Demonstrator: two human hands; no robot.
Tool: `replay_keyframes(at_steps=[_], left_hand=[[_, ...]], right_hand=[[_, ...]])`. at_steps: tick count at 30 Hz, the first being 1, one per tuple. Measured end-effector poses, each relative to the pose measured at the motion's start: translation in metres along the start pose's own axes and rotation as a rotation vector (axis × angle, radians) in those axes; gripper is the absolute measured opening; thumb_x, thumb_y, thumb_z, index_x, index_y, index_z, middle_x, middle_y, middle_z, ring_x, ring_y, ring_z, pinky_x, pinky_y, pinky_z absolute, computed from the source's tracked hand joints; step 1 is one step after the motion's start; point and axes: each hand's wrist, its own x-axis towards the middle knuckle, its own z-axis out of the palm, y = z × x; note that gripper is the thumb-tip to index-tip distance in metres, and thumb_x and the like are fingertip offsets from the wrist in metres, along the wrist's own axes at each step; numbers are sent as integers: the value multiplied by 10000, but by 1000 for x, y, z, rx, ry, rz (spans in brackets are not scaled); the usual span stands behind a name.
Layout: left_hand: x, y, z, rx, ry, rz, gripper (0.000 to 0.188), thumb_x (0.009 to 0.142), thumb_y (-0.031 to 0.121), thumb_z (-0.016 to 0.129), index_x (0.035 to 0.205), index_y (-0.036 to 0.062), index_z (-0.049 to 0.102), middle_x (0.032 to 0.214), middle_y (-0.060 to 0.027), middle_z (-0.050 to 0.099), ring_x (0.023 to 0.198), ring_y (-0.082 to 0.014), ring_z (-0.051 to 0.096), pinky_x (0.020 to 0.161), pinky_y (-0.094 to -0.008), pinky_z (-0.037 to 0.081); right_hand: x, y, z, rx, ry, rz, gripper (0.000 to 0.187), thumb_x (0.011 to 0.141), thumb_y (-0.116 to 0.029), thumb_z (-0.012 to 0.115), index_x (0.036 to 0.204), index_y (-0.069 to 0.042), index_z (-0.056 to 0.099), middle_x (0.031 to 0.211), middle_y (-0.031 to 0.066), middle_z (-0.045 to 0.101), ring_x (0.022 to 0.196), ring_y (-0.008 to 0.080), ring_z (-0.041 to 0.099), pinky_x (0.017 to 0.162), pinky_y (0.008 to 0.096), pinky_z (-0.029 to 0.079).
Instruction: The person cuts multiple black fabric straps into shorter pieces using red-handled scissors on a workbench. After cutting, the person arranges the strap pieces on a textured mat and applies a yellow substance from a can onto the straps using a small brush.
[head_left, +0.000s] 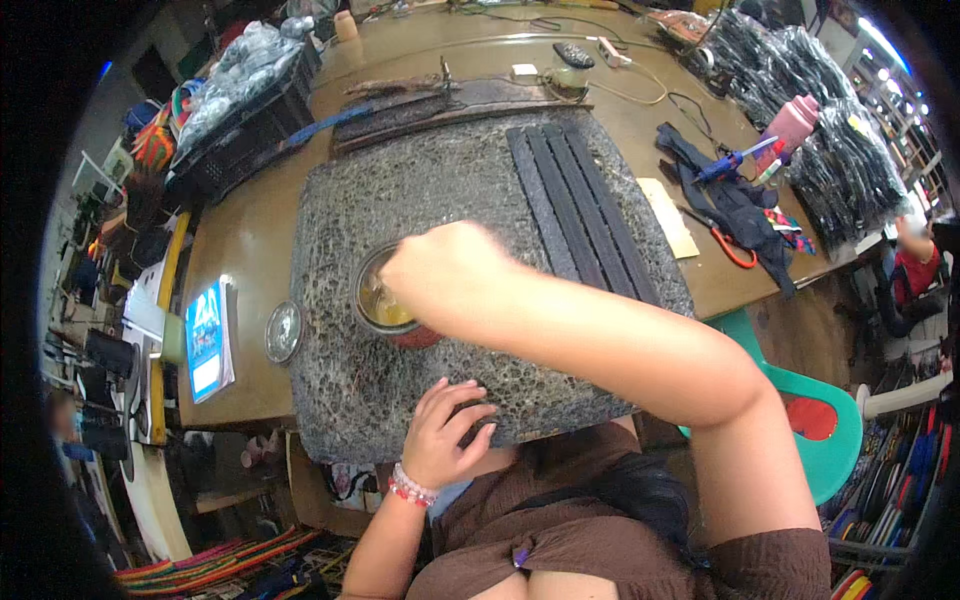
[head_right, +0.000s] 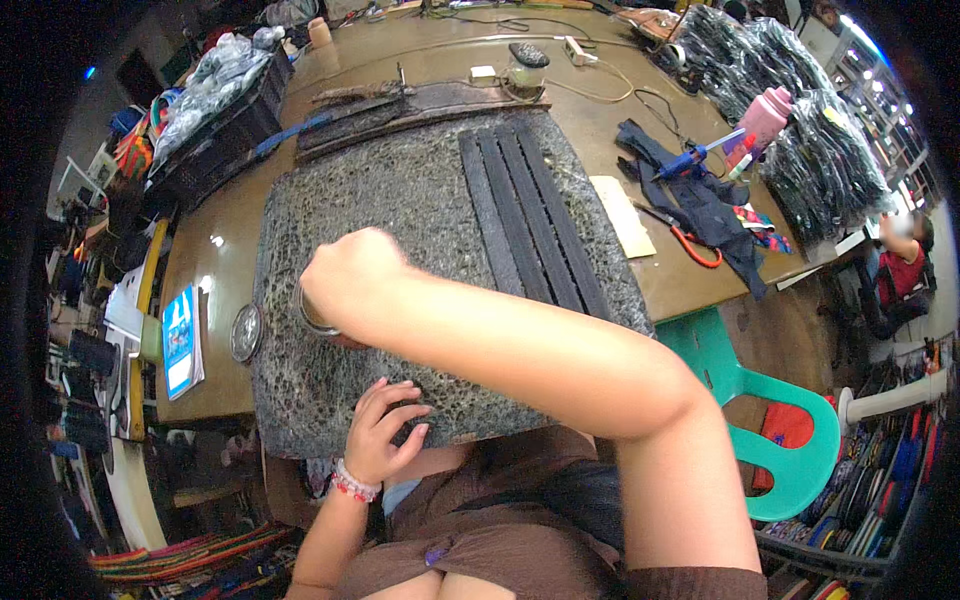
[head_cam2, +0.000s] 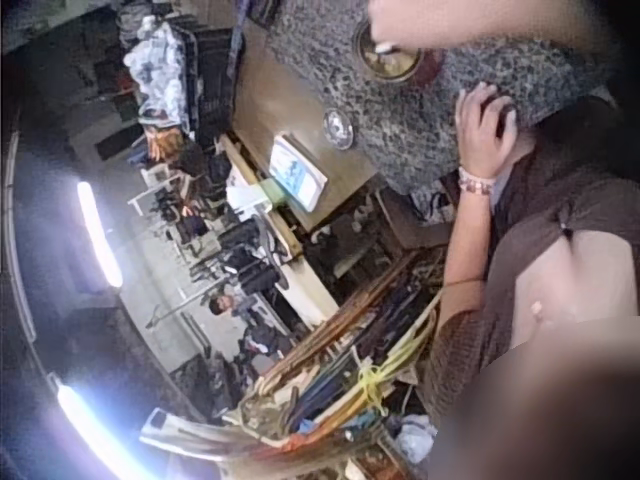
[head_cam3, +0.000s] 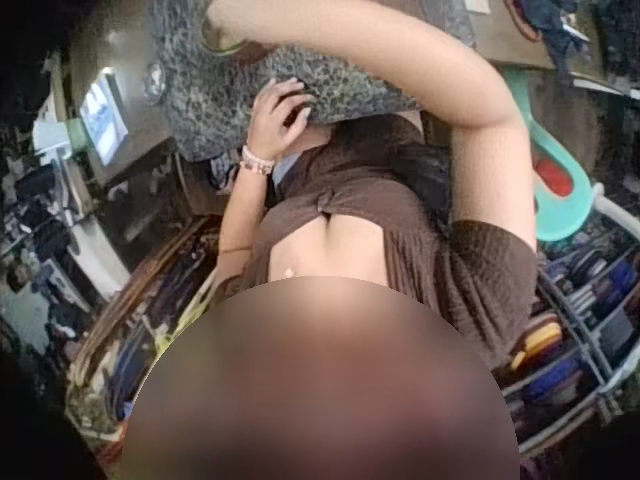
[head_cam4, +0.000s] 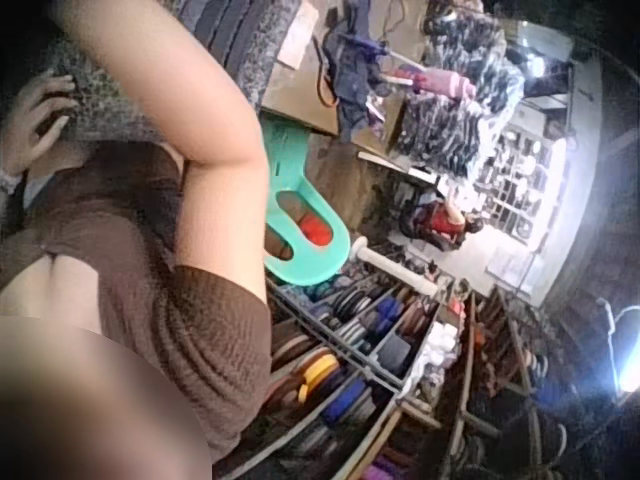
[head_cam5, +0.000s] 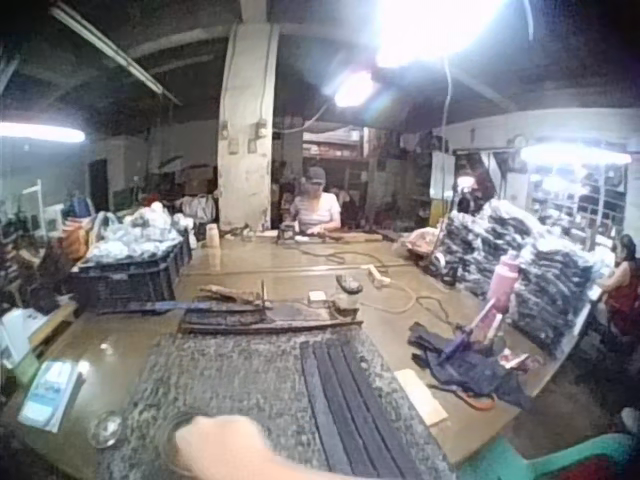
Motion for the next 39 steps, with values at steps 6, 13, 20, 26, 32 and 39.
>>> replay_keyframes(at_steps=[6,13,20,26,32,39], left_hand=[[1,2,-1,-22,43,-26,208,756,132,722,960,116,683,1087,-53,633,1100,-240,601,999,-465,429],[4,-1,-4,-31,-50,-1,173,774,153,709,941,122,679,1074,-35,640,1104,-224,600,1024,-470,387],[2,-3,-2,-50,-19,-11,158,782,154,705,934,123,676,1074,-32,644,1095,-218,611,1013,-463,399],[4,-5,-3,-64,-10,-40,150,786,162,707,928,124,677,1065,-23,647,1060,-201,626,1004,-433,413],[6,-5,-4,-91,-22,-81,137,791,171,704,919,127,685,1057,-15,650,1046,-190,628,1002,-418,414],[6,-4,-3,-56,-28,-60,149,790,185,702,930,138,686,1056,-11,653,1070,-188,615,1005,-430,403]], right_hand=[[-27,9,-14,144,270,3,181,770,-220,720,888,-84,702,781,117,689,717,289,691,589,368,543],[-79,25,72,495,318,258,252,849,-116,679,1100,-130,654,875,96,683,717,259,667,643,354,540],[-114,133,67,354,461,660,237,913,-240,601,1129,-167,666,891,198,681,833,364,662,755,441,499],[-49,209,98,193,289,718,235,911,-209,583,1112,-133,680,937,187,688,915,360,663,793,434,509],[23,258,105,120,357,725,232,916,-247,563,1091,-151,683,972,181,687,933,375,655,811,445,512],[-82,211,107,101,120,635,293,887,-357,627,1111,-173,673,996,166,690,945,352,653,815,419,499]])
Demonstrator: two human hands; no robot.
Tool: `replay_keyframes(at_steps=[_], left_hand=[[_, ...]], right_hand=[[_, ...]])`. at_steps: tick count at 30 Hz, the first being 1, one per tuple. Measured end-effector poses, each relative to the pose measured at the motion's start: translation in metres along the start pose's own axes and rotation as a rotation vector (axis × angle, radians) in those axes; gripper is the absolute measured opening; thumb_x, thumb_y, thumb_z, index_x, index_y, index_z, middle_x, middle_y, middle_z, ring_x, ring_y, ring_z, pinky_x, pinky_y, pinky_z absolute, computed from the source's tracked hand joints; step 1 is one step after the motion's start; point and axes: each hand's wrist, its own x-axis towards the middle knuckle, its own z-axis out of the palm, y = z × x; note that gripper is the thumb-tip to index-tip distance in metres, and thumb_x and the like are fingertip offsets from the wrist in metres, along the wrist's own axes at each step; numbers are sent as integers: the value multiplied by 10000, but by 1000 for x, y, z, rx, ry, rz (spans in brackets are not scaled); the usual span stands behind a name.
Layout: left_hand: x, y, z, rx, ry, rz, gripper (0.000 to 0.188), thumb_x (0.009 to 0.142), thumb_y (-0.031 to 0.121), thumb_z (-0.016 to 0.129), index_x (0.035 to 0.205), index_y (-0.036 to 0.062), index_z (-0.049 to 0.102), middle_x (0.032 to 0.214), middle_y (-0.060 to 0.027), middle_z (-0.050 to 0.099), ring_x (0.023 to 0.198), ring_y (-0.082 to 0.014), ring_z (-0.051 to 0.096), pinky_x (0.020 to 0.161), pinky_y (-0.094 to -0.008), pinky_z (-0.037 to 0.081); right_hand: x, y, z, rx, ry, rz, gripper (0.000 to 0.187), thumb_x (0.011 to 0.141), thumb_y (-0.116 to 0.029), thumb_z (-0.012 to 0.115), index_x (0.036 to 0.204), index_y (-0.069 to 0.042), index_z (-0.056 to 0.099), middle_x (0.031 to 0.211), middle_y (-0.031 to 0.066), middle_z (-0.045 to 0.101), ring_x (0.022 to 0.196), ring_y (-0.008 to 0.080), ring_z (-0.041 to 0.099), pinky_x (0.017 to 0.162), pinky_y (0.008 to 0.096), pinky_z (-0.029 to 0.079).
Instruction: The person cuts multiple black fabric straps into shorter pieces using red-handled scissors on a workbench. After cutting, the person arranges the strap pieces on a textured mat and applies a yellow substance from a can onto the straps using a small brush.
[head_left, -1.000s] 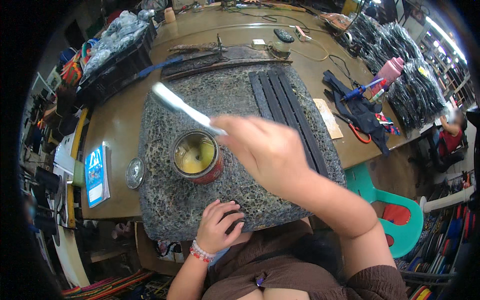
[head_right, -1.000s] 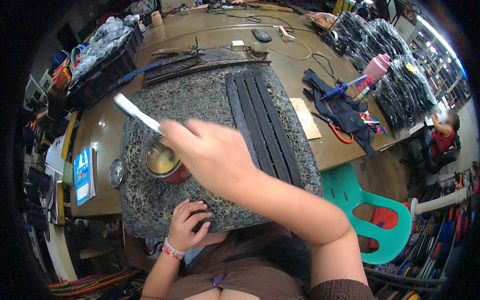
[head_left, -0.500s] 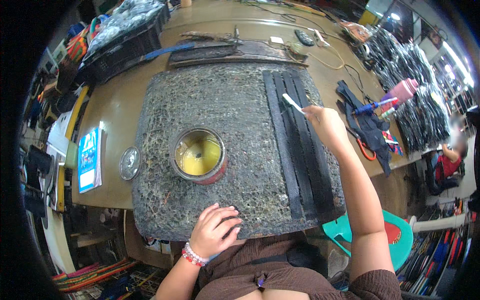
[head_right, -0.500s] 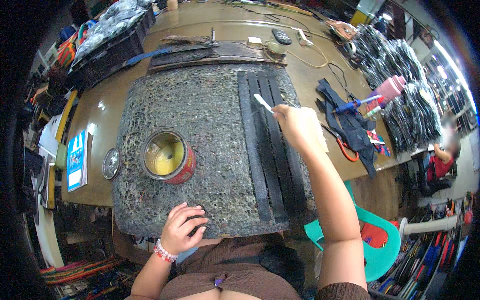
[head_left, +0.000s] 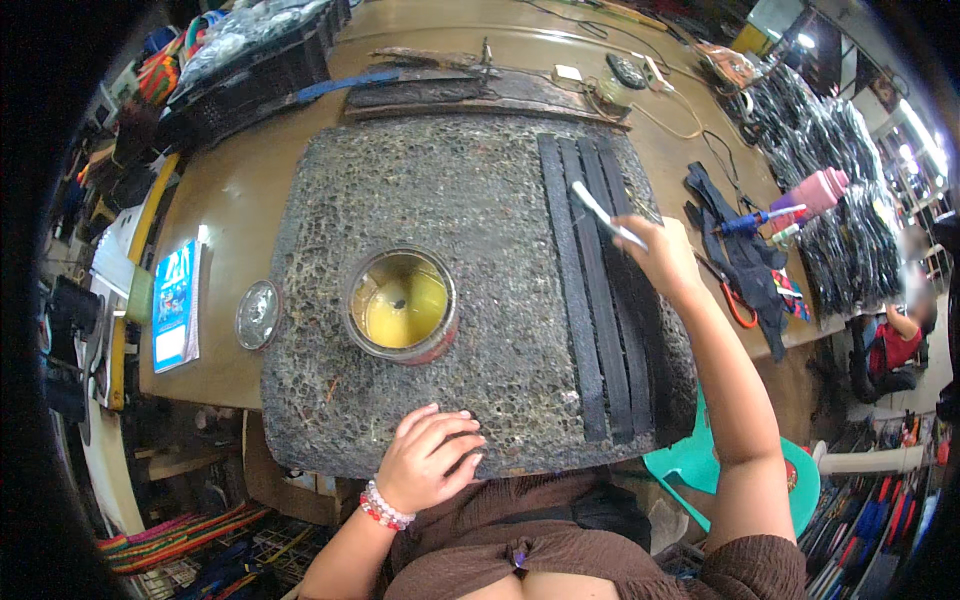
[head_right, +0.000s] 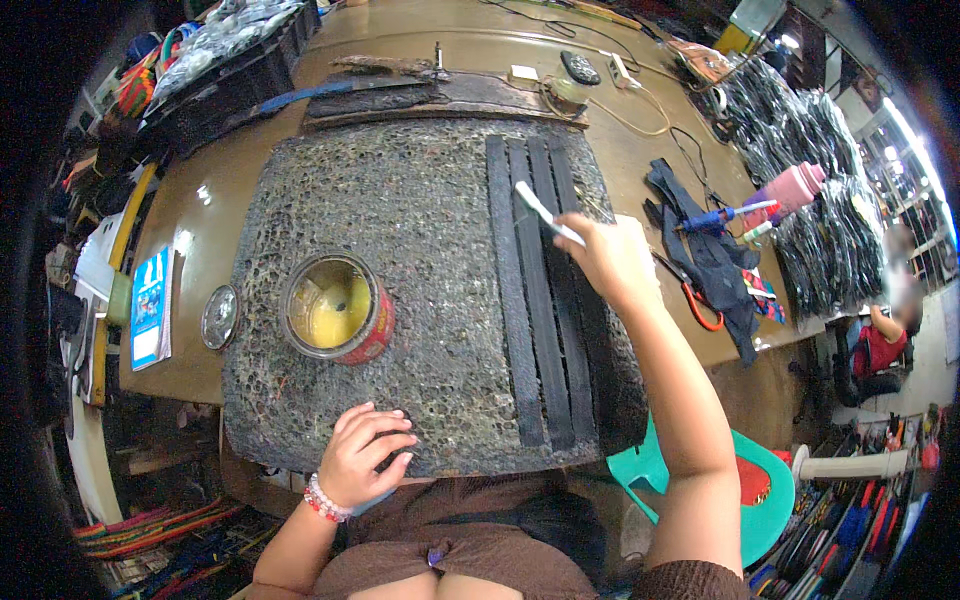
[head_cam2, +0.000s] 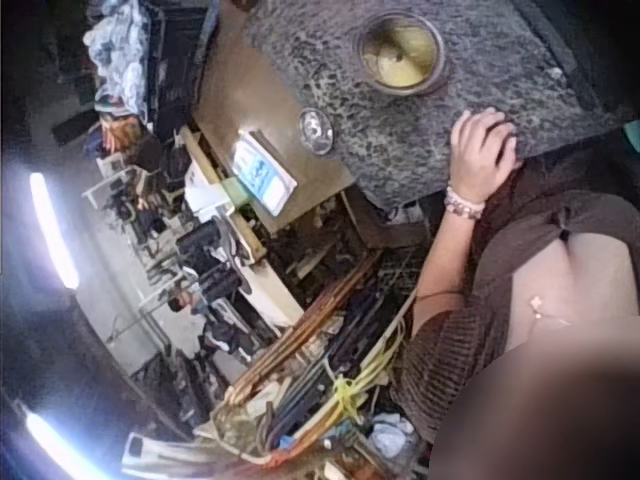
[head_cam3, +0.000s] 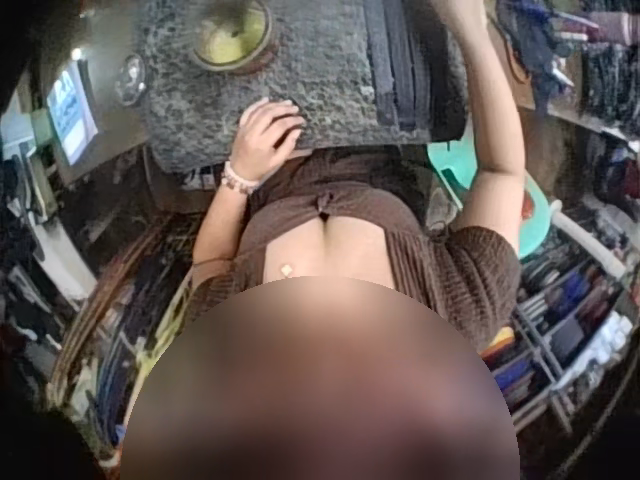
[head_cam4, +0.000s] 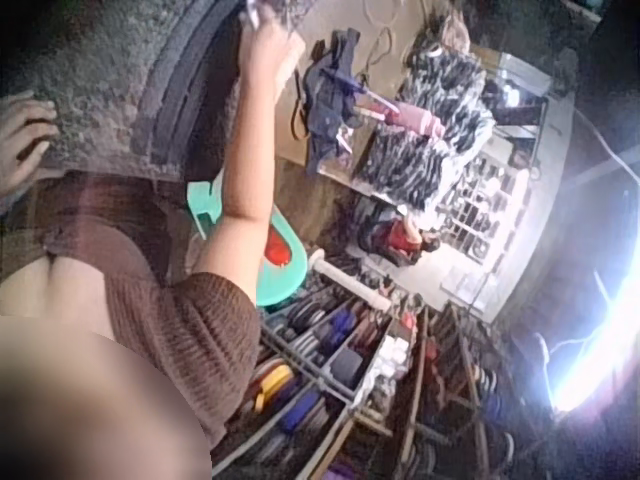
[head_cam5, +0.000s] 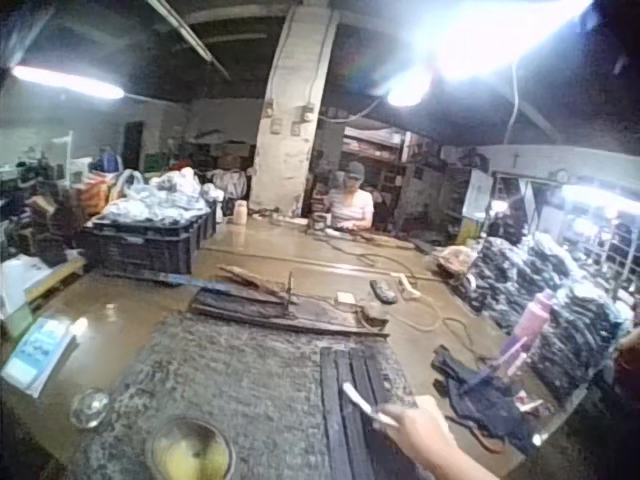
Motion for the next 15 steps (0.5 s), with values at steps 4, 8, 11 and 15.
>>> replay_keyframes(at_steps=[4,8,11,15], left_hand=[[-1,1,1,25,-31,12,156,782,182,705,930,141,683,1055,-18,648,1083,-205,602,1012,-450,391],[-1,2,3,35,-7,25,156,779,179,702,927,138,681,1053,-19,646,1088,-206,598,1015,-451,389],[-2,3,4,47,3,18,155,779,174,699,928,133,681,1050,-19,646,1090,-208,595,1015,-450,390],[-4,3,5,62,15,30,154,780,165,693,928,122,679,1050,-24,649,1091,-212,595,1022,-451,391]], right_hand=[[-72,27,-27,414,-202,-135,263,878,-239,669,1121,-140,684,963,134,705,892,238,658,804,353,496],[-121,34,-59,556,-271,-40,209,893,-126,649,1082,-46,689,893,95,699,825,129,628,771,294,501],[-137,11,-50,323,-141,-21,197,883,-225,644,1048,-136,705,791,159,680,764,284,685,712,374,525],[-93,-17,-13,43,119,-1,185,903,-254,591,1032,-155,679,789,163,675,777,350,667,703,458,514]])
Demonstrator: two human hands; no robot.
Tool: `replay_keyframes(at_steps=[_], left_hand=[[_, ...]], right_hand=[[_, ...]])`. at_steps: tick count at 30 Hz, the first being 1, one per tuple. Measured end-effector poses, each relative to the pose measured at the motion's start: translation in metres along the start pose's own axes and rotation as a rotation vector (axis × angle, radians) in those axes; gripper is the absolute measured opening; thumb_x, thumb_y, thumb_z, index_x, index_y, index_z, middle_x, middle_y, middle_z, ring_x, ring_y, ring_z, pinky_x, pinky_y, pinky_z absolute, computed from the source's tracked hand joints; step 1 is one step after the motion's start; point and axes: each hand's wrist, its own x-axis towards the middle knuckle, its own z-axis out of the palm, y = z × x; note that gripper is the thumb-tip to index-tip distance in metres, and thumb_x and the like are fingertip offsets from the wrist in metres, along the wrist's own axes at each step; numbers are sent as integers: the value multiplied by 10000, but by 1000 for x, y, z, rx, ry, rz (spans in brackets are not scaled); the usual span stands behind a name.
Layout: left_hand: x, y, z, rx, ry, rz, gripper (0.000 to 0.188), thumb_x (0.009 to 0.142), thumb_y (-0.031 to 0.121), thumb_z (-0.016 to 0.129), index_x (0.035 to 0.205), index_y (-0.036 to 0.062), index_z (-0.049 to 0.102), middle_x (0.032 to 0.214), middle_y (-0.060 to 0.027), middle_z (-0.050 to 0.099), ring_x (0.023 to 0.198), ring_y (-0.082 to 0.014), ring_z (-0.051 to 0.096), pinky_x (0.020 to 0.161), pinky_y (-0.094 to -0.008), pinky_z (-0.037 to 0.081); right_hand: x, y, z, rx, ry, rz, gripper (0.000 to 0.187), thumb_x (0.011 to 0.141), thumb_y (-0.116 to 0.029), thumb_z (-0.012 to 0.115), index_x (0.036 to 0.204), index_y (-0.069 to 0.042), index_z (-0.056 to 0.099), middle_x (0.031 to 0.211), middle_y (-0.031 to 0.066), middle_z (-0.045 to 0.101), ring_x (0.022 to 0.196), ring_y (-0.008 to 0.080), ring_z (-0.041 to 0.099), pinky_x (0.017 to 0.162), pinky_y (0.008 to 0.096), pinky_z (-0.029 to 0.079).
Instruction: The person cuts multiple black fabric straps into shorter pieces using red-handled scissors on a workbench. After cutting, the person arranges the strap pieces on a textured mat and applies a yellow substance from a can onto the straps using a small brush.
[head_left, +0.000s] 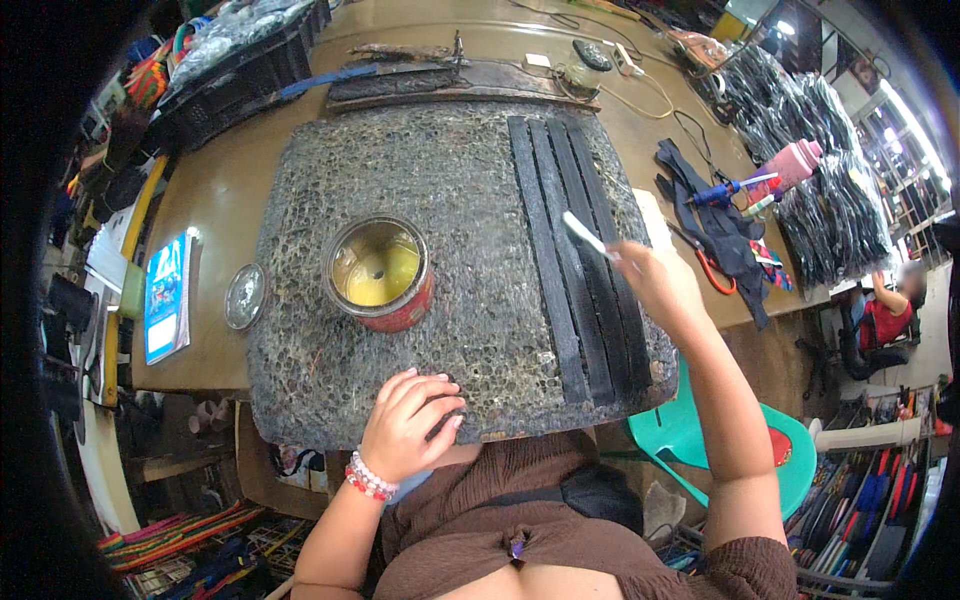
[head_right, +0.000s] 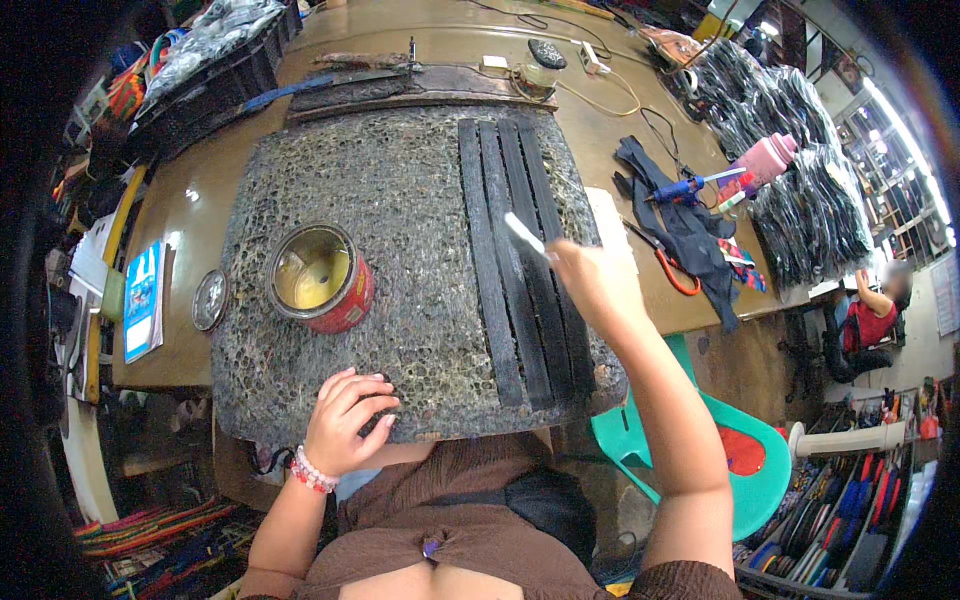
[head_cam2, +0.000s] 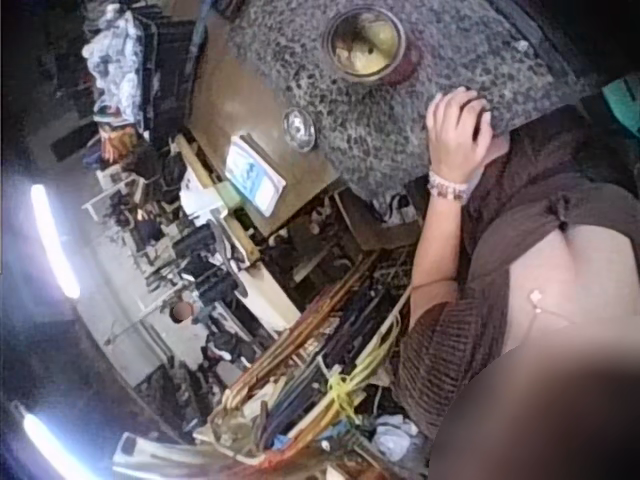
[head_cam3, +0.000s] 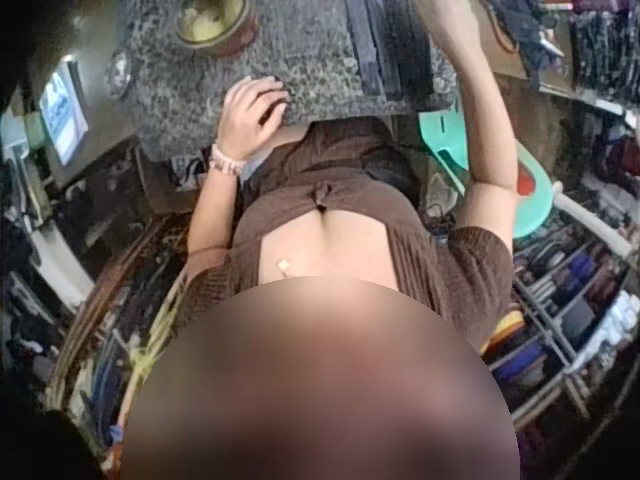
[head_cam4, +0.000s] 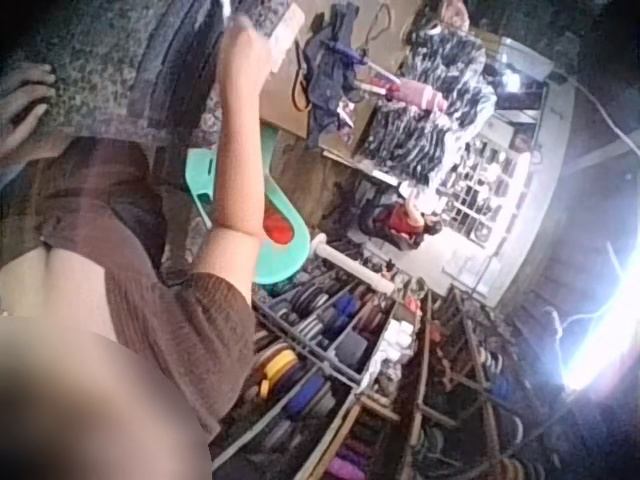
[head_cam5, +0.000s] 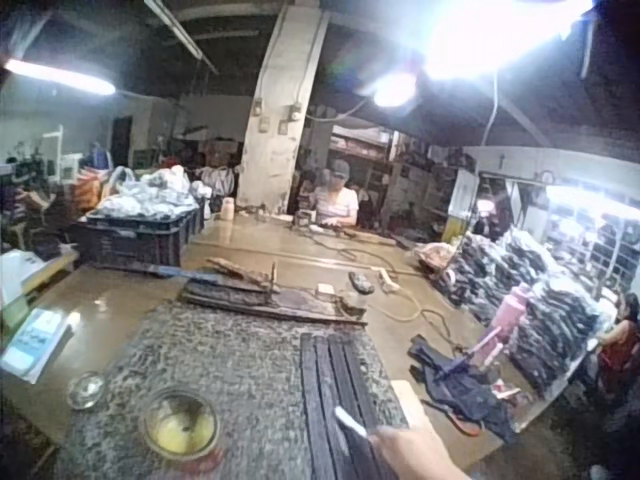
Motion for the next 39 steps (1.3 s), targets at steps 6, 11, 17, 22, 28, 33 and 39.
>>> replay_keyframes(at_steps=[6,11,17,22,28,33,39], left_hand=[[-3,0,2,-9,23,15,160,773,145,697,929,117,677,1058,-32,648,1098,-220,594,1022,-461,398],[-2,-1,2,-1,12,28,160,769,146,703,924,117,676,1048,-33,645,1098,-221,594,1022,-466,397],[0,1,3,2,21,29,170,757,138,712,922,111,678,1028,-35,640,1073,-227,596,1014,-459,396],[-1,3,5,30,33,36,156,766,105,689,921,96,673,1030,-57,639,1084,-255,598,1013,-480,404],[-1,4,6,20,22,24,148,768,81,663,915,88,677,1033,-66,643,1090,-269,595,1022,-480,395],[2,3,7,39,6,18,152,758,90,667,910,88,677,1032,-63,648,1078,-266,598,1003,-472,398],[2,2,2,50,-13,39,153,771,145,698,923,128,682,1031,-26,654,1075,-226,604,1006,-456,391]], right_hand=[[20,-2,41,-42,196,-68,194,921,-262,560,1052,-148,645,755,153,655,694,335,659,609,453,516],[-106,-11,5,-45,51,-128,195,880,-218,617,1064,-161,648,677,121,618,602,304,643,535,419,518],[-178,-22,-83,77,-383,67,215,848,-167,649,1056,-124,680,824,149,677,733,328,666,633,416,526],[-136,-35,-17,-106,-58,30,254,868,-191,636,1119,-156,654,696,105,581,630,300,625,550,402,501],[-143,-22,35,-65,209,-98,346,842,-151,622,1189,-150,635,649,64,480,543,241,561,499,369,466],[-198,-23,-46,62,-296,35,348,816,-146,632,1163,-123,647,737,93,619,669,269,651,572,392,519],[-108,-46,-119,391,-30,-144,248,786,-103,675,1032,-117,708,871,160,695,773,328,681,687,393,531]])
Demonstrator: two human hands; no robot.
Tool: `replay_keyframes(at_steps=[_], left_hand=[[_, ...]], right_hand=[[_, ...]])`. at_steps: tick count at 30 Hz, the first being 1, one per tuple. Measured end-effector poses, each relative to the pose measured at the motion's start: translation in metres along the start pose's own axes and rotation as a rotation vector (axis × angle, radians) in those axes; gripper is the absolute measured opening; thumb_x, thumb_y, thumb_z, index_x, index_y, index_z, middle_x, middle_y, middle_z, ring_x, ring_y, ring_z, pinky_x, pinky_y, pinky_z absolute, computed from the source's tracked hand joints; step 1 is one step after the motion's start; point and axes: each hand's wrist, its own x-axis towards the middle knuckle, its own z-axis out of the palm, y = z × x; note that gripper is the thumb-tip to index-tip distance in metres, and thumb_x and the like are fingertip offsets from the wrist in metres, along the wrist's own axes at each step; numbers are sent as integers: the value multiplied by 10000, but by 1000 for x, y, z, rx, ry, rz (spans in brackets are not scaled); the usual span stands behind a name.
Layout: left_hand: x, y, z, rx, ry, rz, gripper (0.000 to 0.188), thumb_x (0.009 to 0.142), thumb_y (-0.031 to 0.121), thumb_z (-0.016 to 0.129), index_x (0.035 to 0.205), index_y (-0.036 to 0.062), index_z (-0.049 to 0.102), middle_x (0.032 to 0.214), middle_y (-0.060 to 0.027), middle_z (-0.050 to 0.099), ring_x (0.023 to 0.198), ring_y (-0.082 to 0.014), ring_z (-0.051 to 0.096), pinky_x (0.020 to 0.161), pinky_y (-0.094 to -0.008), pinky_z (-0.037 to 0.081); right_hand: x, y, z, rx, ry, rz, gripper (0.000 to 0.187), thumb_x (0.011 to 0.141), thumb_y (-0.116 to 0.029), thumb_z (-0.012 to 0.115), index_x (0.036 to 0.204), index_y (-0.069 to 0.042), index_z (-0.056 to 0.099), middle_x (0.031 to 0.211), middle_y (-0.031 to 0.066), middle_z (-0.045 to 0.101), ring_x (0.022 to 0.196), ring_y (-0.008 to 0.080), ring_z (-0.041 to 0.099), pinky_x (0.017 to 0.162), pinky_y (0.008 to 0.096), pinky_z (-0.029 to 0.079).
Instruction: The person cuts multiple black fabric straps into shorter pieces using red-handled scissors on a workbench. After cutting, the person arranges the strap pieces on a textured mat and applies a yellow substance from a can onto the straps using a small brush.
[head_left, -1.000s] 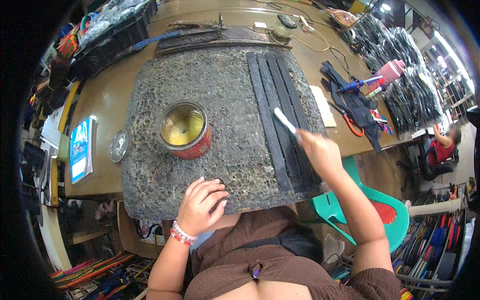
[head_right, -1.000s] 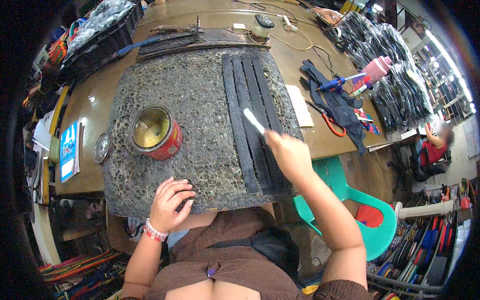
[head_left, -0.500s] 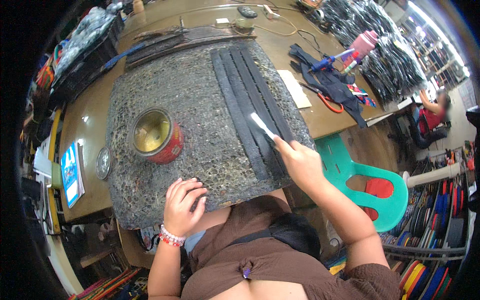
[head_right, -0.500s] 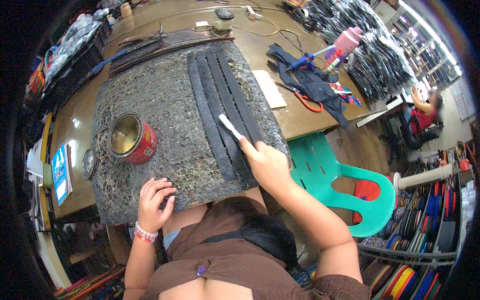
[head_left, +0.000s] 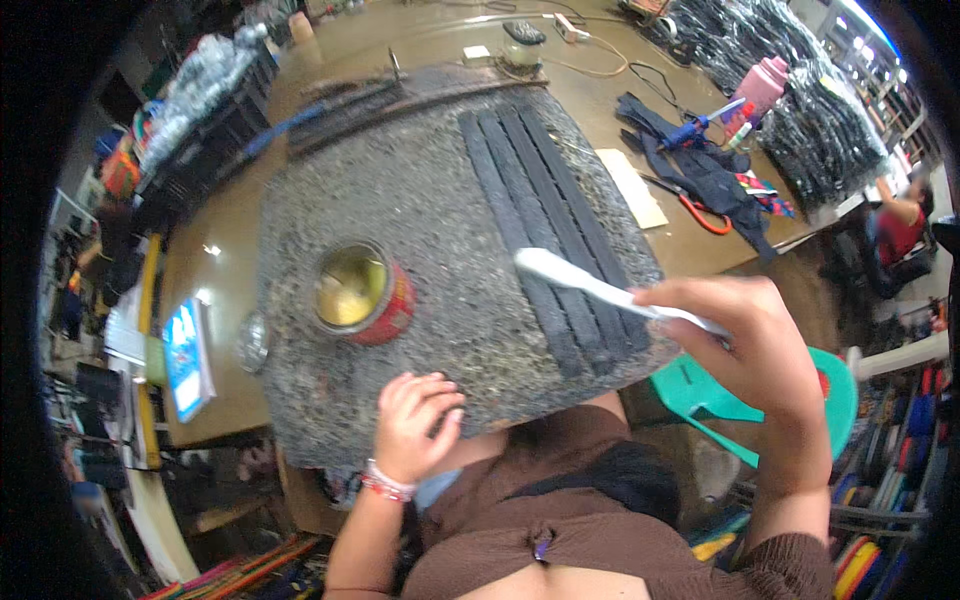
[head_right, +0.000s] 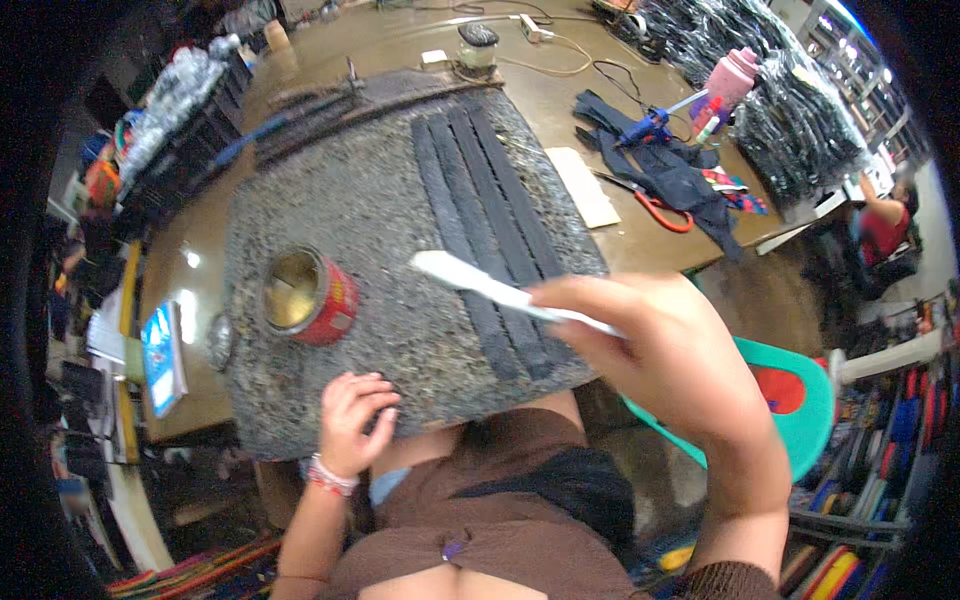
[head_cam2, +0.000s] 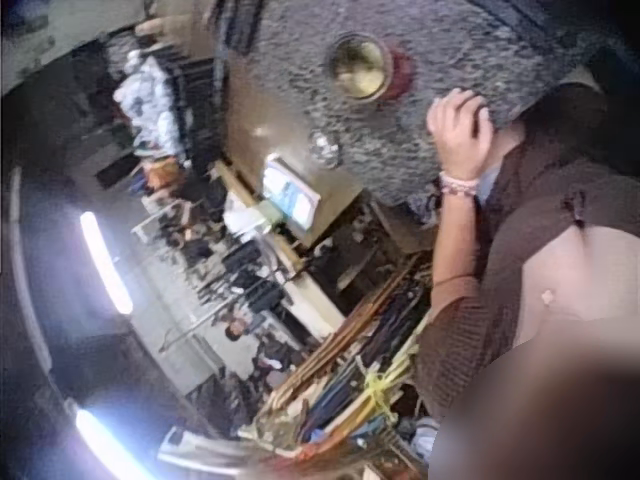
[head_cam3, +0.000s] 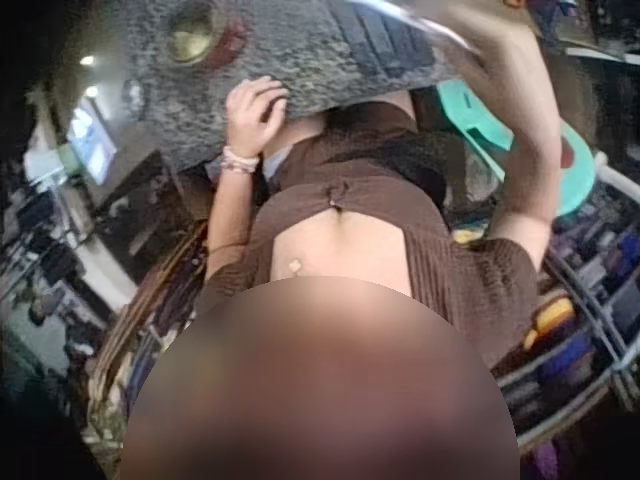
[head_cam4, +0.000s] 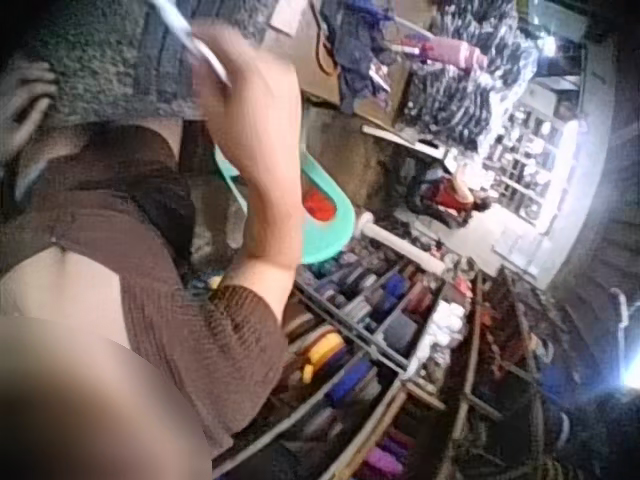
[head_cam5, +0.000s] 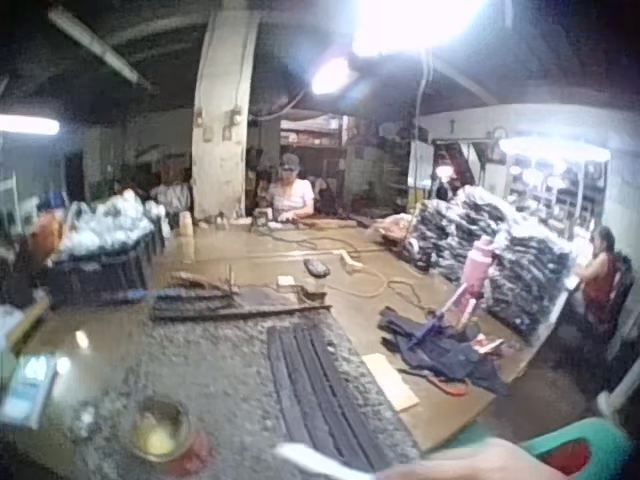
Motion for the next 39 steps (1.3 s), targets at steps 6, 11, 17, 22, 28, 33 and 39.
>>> replay_keyframes(at_steps=[6,11,17,22,28,33,39], left_hand=[[-2,4,2,2,25,4,159,777,93,676,936,107,685,1039,-45,651,1097,-245,601,1013,-467,401],[-1,5,3,22,29,6,163,775,80,668,936,103,679,1023,-44,650,1076,-247,613,1000,-474,412],[-1,5,0,-5,23,-15,156,771,87,677,926,104,677,997,-39,646,1063,-244,614,994,-469,411],[2,2,-3,-22,4,8,154,771,98,688,925,106,681,1007,-35,648,1068,-241,612,995,-471,406],[-1,0,-3,-45,-26,-42,147,758,102,694,903,127,681,1003,-20,654,1072,-220,613,1001,-472,405],[1,-2,-4,-34,-30,-56,124,778,142,695,902,147,685,1001,2,652,1060,-180,617,1003,-438,402],[4,-3,-5,-53,-56,-86,145,766,133,705,908,151,681,987,13,655,1047,-171,623,1003,-415,393]], right_hand=[[172,-92,104,-395,-163,-421,148,754,-172,670,813,-50,732,862,159,713,826,288,712,671,412,572],[195,-122,104,-452,-373,-545,189,746,-144,690,909,-70,749,953,131,724,908,252,705,704,367,567],[139,-64,102,157,530,-507,274,804,-140,643,1075,-102,653,699,90,619,714,279,674,587,397,534],[114,-11,119,221,210,-145,263,875,-113,624,1135,-110,656,868,107,694,774,287,685,691,367,546],[140,79,60,-267,258,184,175,893,-198,632,1037,-120,695,887,179,677,852,323,669,737,384,509],[191,123,76,-341,115,296,193,879,-225,616,1002,-105,702,903,182,689,840,360,669,751,431,520],[293,154,107,-460,172,232,202,893,-222,545,931,-80,684,885,211,679,857,384,663,755,462,518]])
